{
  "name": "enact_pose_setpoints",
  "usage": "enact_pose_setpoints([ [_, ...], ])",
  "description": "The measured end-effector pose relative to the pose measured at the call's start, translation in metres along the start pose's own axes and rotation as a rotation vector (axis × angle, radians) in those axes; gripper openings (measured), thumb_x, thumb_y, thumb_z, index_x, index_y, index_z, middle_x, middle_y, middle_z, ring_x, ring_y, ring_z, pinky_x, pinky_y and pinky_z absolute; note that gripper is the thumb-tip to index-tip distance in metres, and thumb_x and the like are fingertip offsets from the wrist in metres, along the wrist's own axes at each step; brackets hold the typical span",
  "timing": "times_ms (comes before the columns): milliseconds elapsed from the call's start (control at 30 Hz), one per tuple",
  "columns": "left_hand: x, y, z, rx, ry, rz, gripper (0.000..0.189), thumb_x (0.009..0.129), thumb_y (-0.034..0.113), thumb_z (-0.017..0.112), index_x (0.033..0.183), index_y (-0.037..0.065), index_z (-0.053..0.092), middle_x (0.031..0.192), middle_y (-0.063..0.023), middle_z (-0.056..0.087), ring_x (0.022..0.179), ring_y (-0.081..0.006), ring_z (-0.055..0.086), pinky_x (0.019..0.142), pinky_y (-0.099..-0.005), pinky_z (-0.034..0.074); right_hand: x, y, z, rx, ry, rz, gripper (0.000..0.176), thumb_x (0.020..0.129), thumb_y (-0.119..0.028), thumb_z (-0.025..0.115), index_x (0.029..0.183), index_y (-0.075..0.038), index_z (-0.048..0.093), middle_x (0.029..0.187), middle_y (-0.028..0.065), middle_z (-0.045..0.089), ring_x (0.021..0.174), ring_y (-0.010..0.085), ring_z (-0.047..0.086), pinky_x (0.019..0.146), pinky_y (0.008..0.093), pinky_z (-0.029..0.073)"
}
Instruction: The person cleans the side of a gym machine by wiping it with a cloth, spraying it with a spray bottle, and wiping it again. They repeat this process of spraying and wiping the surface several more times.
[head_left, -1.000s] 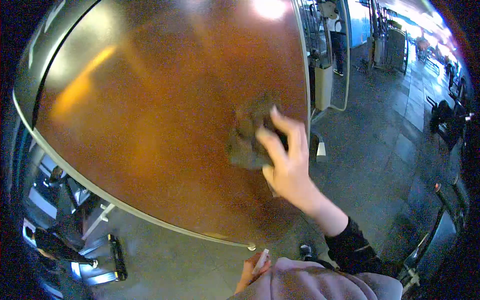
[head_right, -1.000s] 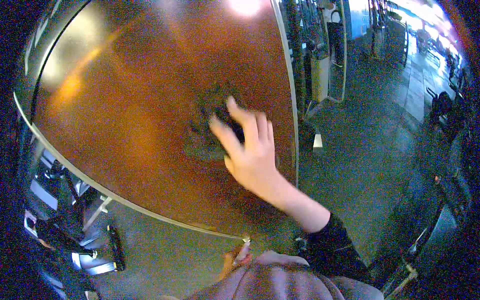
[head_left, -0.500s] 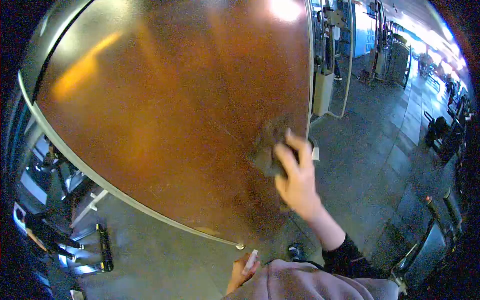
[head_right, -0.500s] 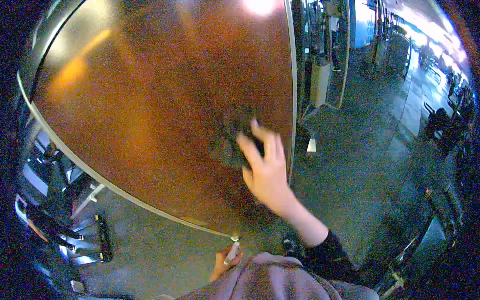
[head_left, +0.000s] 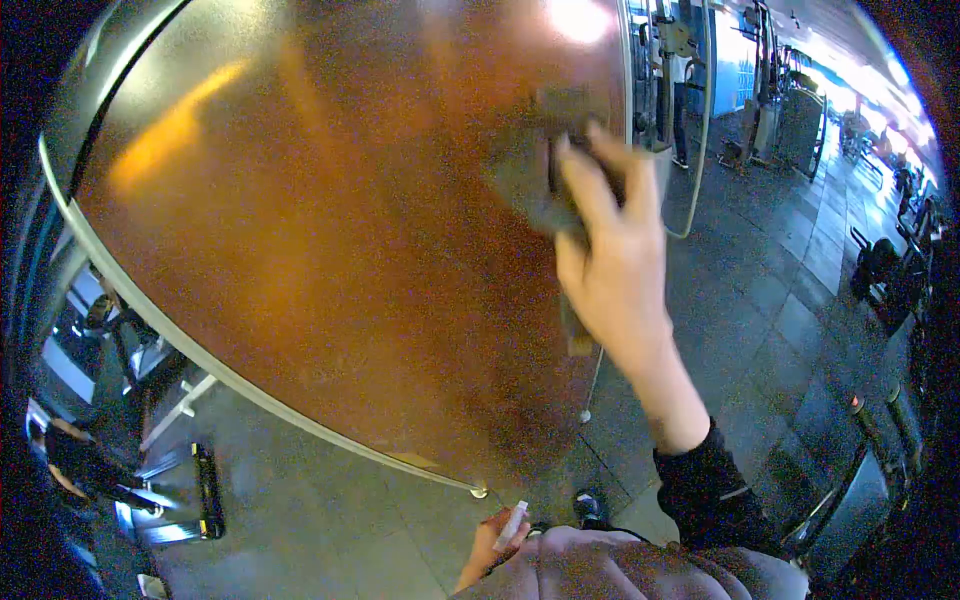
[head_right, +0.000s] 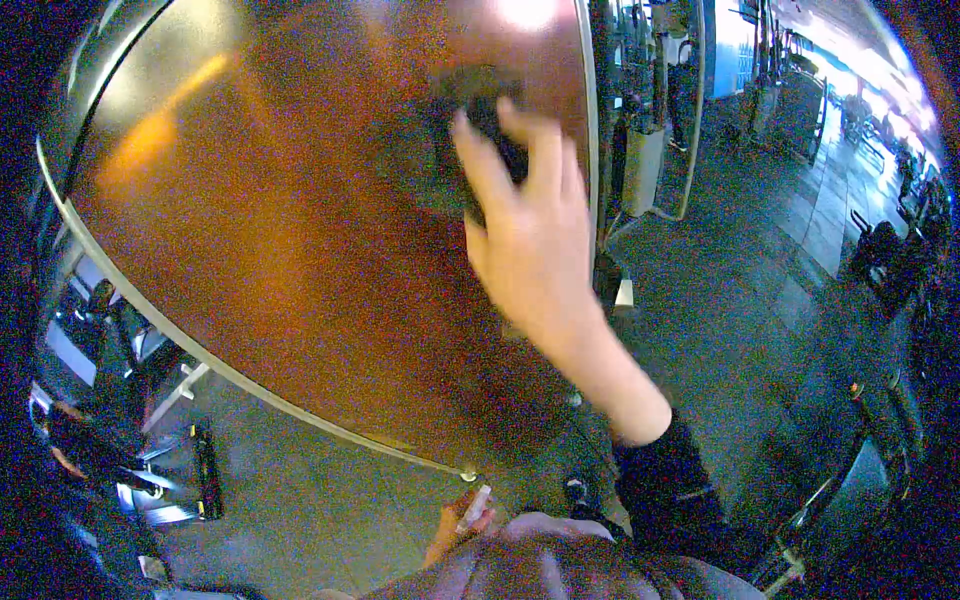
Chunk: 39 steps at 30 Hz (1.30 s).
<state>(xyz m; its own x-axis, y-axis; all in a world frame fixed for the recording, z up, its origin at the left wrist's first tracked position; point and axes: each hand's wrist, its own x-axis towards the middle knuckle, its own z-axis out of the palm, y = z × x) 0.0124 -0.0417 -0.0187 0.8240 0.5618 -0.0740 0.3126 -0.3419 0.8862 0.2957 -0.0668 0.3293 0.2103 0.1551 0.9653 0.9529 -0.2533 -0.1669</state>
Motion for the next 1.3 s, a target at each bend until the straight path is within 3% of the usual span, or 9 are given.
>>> enact_pose_setpoints([
  [167, -0.001, -0.035, 0.009, -0.117, -0.094, -0.122, 0.024, 0.078, 0.020, 0.063, 0.096, 0.005, 0.061, 0.086, -0.0151, 0.063, 0.076, -0.0336, 0.062, 0.067, -0.0378, 0.050, -0.124, -0.018, 0.002, 0.105, -0.270, 0.069, 0.055, 0.057, 0.000, 0.065, 0.111, -0.007, 0.057, 0.121, 0.0260, 0.044, 0.100, 0.0379, 0.049, 0.086, 0.0438, 0.042],
  [400, -0.005, -0.004, -0.001, -0.199, -0.067, -0.206, 0.027, 0.076, 0.019, 0.066, 0.098, 0.005, 0.061, 0.088, -0.0151, 0.064, 0.076, -0.0321, 0.062, 0.069, -0.0358, 0.050, 0.002, -0.005, 0.003, 0.025, 0.022, -0.006, 0.063, 0.061, 0.001, 0.066, 0.121, -0.010, 0.051, 0.115, 0.0196, 0.046, 0.104, 0.0373, 0.047, 0.087, 0.0418, 0.043],
  [467, -0.004, 0.008, -0.008, -0.012, 0.007, 0.165, 0.026, 0.076, 0.019, 0.065, 0.097, 0.005, 0.061, 0.085, -0.0145, 0.064, 0.075, -0.0305, 0.062, 0.067, -0.0349, 0.050, 0.037, 0.007, 0.001, 0.084, 0.075, -0.017, 0.055, 0.065, -0.001, 0.067, 0.117, -0.008, 0.053, 0.115, 0.0201, 0.045, 0.103, 0.0369, 0.048, 0.086, 0.0428, 0.044],
  [533, -0.005, 0.005, -0.007, -0.008, 0.013, 0.114, 0.026, 0.076, 0.019, 0.065, 0.098, 0.005, 0.061, 0.084, -0.0139, 0.064, 0.074, -0.0300, 0.062, 0.066, -0.0342, 0.050, 0.044, 0.007, -0.002, 0.113, 0.052, 0.004, 0.057, 0.065, 0.000, 0.066, 0.119, -0.007, 0.052, 0.115, 0.0209, 0.045, 0.106, 0.0373, 0.047, 0.088, 0.0423, 0.043],
  [700, -0.008, -0.001, -0.004, -0.169, 0.032, 0.008, 0.028, 0.076, 0.022, 0.065, 0.100, 0.007, 0.060, 0.083, -0.0134, 0.064, 0.072, -0.0296, 0.063, 0.064, -0.0340, 0.050, -0.092, 0.000, 0.002, 0.121, -0.224, 0.126, 0.064, 0.058, 0.005, 0.065, 0.120, -0.004, 0.052, 0.123, 0.0262, 0.040, 0.114, 0.0417, 0.042, 0.097, 0.0446, 0.037],
  [800, -0.008, -0.009, -0.001, 0.128, 0.073, 0.163, 0.030, 0.075, 0.023, 0.066, 0.100, 0.008, 0.060, 0.082, -0.0141, 0.064, 0.072, -0.0305, 0.063, 0.064, -0.0358, 0.051, -0.121, -0.001, 0.007, 0.189, -0.240, 0.176, 0.063, 0.056, 0.006, 0.065, 0.118, -0.004, 0.053, 0.123, 0.0262, 0.040, 0.114, 0.0427, 0.042, 0.097, 0.0451, 0.038],
  [1067, -0.012, -0.020, -0.005, -0.147, -0.045, -0.076, 0.028, 0.075, 0.024, 0.066, 0.097, 0.008, 0.060, 0.080, -0.0146, 0.064, 0.072, -0.0353, 0.062, 0.063, -0.0397, 0.051, 0.044, 0.014, 0.008, 0.097, 0.126, 0.009, 0.051, 0.068, 0.002, 0.063, 0.117, -0.010, 0.055, 0.113, 0.0170, 0.047, 0.103, 0.0364, 0.049, 0.088, 0.0396, 0.043],
  [1200, -0.009, -0.061, 0.007, -0.275, -0.018, -0.108, 0.027, 0.075, 0.023, 0.066, 0.096, 0.007, 0.060, 0.081, -0.0151, 0.064, 0.073, -0.0349, 0.063, 0.065, -0.0393, 0.051, 0.022, 0.005, 0.004, 0.111, 0.046, 0.021, 0.053, 0.068, 0.007, 0.056, 0.120, -0.004, 0.051, 0.117, 0.0190, 0.046, 0.110, 0.0367, 0.046, 0.096, 0.0374, 0.038],
  [1300, 0.000, -0.057, 0.009, -0.397, -0.132, -0.377, 0.026, 0.076, 0.024, 0.065, 0.096, 0.008, 0.060, 0.085, -0.0143, 0.065, 0.075, -0.0338, 0.063, 0.065, -0.0390, 0.051, -0.058, -0.006, 0.000, 0.123, -0.165, 0.078, 0.059, 0.062, 0.003, 0.062, 0.119, -0.006, 0.052, 0.121, 0.0225, 0.042, 0.106, 0.0384, 0.046, 0.092, 0.0445, 0.039],
])
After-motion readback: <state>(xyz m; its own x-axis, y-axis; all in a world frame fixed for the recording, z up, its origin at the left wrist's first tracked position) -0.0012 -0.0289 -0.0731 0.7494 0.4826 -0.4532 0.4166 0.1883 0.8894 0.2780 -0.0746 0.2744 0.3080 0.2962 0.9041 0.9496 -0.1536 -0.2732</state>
